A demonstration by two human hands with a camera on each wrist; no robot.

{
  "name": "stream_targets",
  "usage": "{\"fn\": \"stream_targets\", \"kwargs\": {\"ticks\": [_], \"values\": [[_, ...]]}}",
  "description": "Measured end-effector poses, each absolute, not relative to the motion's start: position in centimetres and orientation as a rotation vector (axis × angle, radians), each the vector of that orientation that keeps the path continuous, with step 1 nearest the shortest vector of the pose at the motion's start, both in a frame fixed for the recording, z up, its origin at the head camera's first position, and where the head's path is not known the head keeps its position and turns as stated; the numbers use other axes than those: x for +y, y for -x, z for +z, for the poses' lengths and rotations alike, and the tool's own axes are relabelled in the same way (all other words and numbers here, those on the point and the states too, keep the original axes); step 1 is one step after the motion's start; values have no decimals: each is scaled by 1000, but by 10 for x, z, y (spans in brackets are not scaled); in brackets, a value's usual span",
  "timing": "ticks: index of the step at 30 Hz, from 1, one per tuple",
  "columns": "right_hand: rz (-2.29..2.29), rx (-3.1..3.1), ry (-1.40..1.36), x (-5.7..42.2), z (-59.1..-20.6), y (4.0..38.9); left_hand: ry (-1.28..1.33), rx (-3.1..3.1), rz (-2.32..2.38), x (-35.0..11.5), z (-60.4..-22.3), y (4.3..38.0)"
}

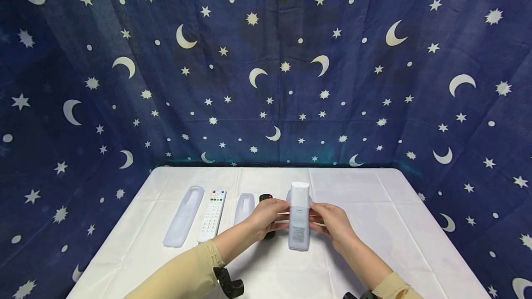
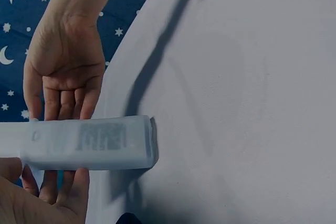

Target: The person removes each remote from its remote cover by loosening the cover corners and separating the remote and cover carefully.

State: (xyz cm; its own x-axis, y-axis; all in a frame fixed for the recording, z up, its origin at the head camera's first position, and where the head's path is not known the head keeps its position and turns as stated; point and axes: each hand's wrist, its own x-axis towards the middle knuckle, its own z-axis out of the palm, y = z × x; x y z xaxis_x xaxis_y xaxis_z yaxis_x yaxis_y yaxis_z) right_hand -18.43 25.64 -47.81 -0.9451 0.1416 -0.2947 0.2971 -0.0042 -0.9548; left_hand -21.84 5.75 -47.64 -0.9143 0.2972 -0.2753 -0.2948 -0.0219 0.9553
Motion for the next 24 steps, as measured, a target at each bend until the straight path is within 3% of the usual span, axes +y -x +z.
{"fn": "stream_targets", "kwargs": {"ticks": [24], "values": [[-2082,2162,-492,251,-481,179,-12,1862,2055,66,-489,212]]}}
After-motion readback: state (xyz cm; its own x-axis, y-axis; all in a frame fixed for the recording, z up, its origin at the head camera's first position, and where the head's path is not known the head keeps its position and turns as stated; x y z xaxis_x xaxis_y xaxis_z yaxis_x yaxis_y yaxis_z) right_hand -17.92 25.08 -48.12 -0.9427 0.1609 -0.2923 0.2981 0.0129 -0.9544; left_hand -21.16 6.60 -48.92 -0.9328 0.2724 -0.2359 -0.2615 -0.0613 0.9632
